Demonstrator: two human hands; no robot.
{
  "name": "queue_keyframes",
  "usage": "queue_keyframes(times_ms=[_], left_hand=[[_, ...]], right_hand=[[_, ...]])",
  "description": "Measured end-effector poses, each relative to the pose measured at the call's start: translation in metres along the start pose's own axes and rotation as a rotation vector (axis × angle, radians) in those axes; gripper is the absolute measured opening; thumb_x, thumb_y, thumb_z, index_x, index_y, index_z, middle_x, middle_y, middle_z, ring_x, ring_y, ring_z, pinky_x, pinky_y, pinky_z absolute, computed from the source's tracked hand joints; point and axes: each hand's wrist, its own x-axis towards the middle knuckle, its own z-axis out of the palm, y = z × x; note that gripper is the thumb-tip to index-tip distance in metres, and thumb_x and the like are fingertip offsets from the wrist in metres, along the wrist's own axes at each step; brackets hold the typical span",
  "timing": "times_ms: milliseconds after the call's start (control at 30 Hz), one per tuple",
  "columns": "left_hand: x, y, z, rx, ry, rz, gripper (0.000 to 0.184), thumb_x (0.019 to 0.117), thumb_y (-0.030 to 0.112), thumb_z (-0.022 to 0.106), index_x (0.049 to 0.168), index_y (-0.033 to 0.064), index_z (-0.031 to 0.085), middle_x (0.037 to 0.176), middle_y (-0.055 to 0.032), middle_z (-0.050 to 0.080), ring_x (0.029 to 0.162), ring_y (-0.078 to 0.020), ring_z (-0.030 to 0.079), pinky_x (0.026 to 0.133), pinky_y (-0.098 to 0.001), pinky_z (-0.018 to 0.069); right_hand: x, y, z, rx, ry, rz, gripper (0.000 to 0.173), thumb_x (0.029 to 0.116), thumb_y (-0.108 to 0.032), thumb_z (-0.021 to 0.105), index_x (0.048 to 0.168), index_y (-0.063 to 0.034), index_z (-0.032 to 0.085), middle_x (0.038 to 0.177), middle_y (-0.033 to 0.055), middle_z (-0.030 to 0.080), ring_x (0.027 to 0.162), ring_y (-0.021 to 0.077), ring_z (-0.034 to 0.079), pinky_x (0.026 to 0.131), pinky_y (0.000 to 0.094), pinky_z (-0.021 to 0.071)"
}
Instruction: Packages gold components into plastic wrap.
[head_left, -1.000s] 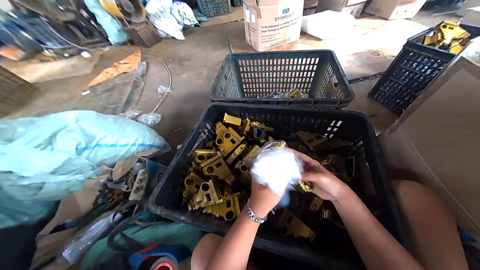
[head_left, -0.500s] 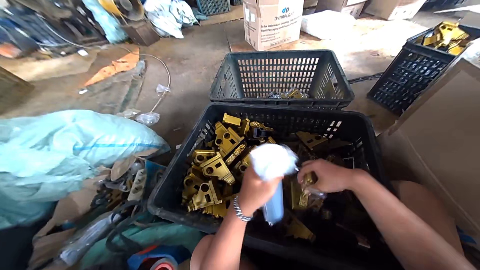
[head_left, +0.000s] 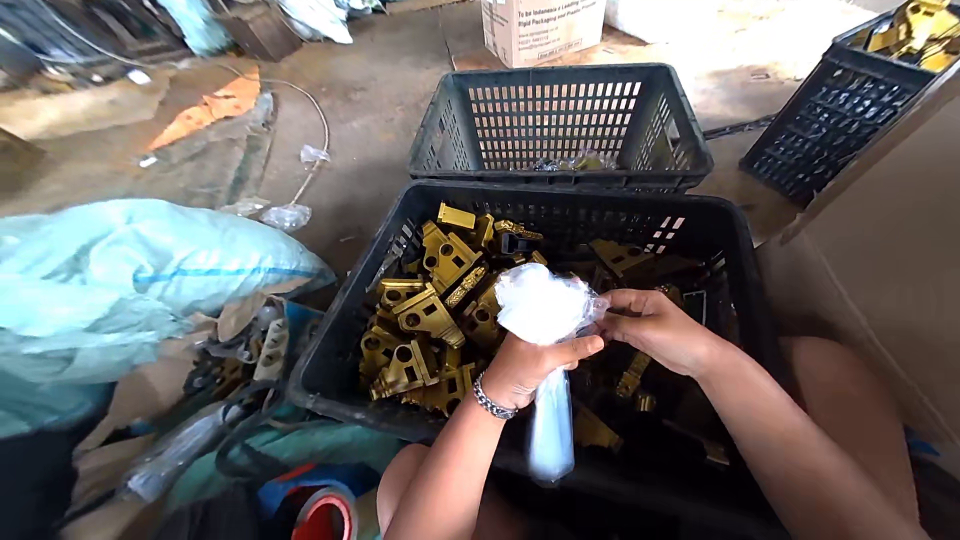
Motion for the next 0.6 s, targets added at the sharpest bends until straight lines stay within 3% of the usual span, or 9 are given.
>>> queue_keyframes(times_ms=[100, 200, 267, 300, 367, 433, 500, 533, 600], left_hand=[[-0.001, -0.001, -0.006, 0.153, -0.051, 0.061, 0.061, 0.0757, -0.003, 0.082, 0.132, -0.0028, 0.056, 0.106, -0.0011, 0.072, 0.089, -0.0058, 0.069, 0.079, -0.0214, 0.0591], [0.000, 0.000, -0.001, 0.154, -0.004, -0.002, 0.049, 0.0800, -0.005, 0.076, 0.126, 0.0023, 0.060, 0.093, 0.0020, 0.071, 0.071, -0.0029, 0.065, 0.062, -0.0183, 0.0556], [0.005, 0.003, -0.012, 0.447, 0.167, 0.137, 0.048, 0.0837, 0.002, 0.075, 0.130, 0.0006, 0.061, 0.097, -0.0011, 0.071, 0.079, -0.0035, 0.065, 0.071, -0.0200, 0.0560], [0.010, 0.000, -0.025, 0.716, 0.266, 0.284, 0.049, 0.0820, 0.008, 0.077, 0.127, -0.0036, 0.063, 0.101, -0.0072, 0.072, 0.088, -0.0093, 0.068, 0.081, -0.0286, 0.0572], [0.017, -0.006, -0.049, 0.972, 0.411, 0.475, 0.044, 0.0744, 0.013, 0.079, 0.110, -0.0110, 0.066, 0.092, -0.0196, 0.072, 0.086, -0.0272, 0.072, 0.078, -0.0494, 0.0571], [0.010, -0.001, -0.043, 0.825, 0.333, 0.319, 0.048, 0.0771, 0.017, 0.084, 0.114, -0.0053, 0.064, 0.097, -0.0107, 0.071, 0.091, -0.0169, 0.070, 0.084, -0.0392, 0.0581], [0.001, -0.006, -0.014, 0.415, 0.105, 0.100, 0.039, 0.0722, 0.008, 0.087, 0.104, 0.0031, 0.066, 0.087, 0.0012, 0.070, 0.080, -0.0053, 0.068, 0.077, -0.0258, 0.0590], [0.001, -0.012, -0.003, 0.285, 0.014, 0.059, 0.034, 0.0685, 0.002, 0.087, 0.096, 0.0054, 0.067, 0.079, 0.0040, 0.070, 0.071, -0.0032, 0.066, 0.069, -0.0226, 0.0581], [0.003, -0.017, 0.000, 0.299, -0.011, 0.149, 0.036, 0.0682, -0.003, 0.085, 0.099, 0.0023, 0.067, 0.086, 0.0035, 0.072, 0.081, -0.0025, 0.068, 0.079, -0.0219, 0.0589]], right_hand=[[-0.006, -0.008, -0.002, 0.077, -0.069, 0.031, 0.021, 0.0998, -0.004, 0.054, 0.119, -0.0002, 0.062, 0.104, -0.0003, 0.071, 0.094, 0.0079, 0.070, 0.090, 0.0271, 0.0596], [-0.004, -0.003, 0.001, -0.114, 0.053, -0.031, 0.008, 0.0969, -0.004, 0.060, 0.099, -0.0039, 0.068, 0.084, -0.0049, 0.070, 0.074, 0.0022, 0.067, 0.073, 0.0209, 0.0586], [-0.008, 0.002, 0.000, -0.193, 0.027, -0.012, 0.002, 0.0945, -0.007, 0.067, 0.093, -0.0062, 0.066, 0.076, -0.0065, 0.069, 0.063, 0.0013, 0.065, 0.062, 0.0188, 0.0567], [-0.010, 0.005, 0.001, -0.169, 0.019, 0.011, 0.010, 0.0917, -0.007, 0.071, 0.086, -0.0094, 0.063, 0.071, -0.0071, 0.068, 0.058, 0.0013, 0.064, 0.058, 0.0180, 0.0553], [-0.012, 0.010, 0.004, -0.086, 0.085, 0.055, 0.029, 0.0822, -0.006, 0.081, 0.073, -0.0156, 0.054, 0.058, -0.0079, 0.062, 0.045, 0.0011, 0.056, 0.046, 0.0164, 0.0485], [-0.011, 0.013, 0.009, -0.138, 0.186, 0.058, 0.040, 0.0737, -0.010, 0.088, 0.069, -0.0158, 0.049, 0.053, -0.0082, 0.055, 0.041, -0.0002, 0.049, 0.042, 0.0157, 0.0433], [-0.012, 0.018, 0.016, -0.396, 0.111, -0.091, 0.036, 0.0710, -0.022, 0.090, 0.075, -0.0056, 0.059, 0.066, -0.0044, 0.056, 0.058, -0.0005, 0.050, 0.057, 0.0186, 0.0445], [-0.011, 0.020, 0.017, -0.482, 0.027, -0.205, 0.035, 0.0703, -0.027, 0.089, 0.081, -0.0012, 0.067, 0.072, -0.0009, 0.064, 0.066, -0.0005, 0.057, 0.064, 0.0197, 0.0497], [-0.006, 0.013, 0.004, -0.510, -0.074, -0.259, 0.036, 0.0713, -0.031, 0.091, 0.083, -0.0042, 0.069, 0.072, -0.0063, 0.065, 0.065, -0.0065, 0.056, 0.063, 0.0137, 0.0496]])
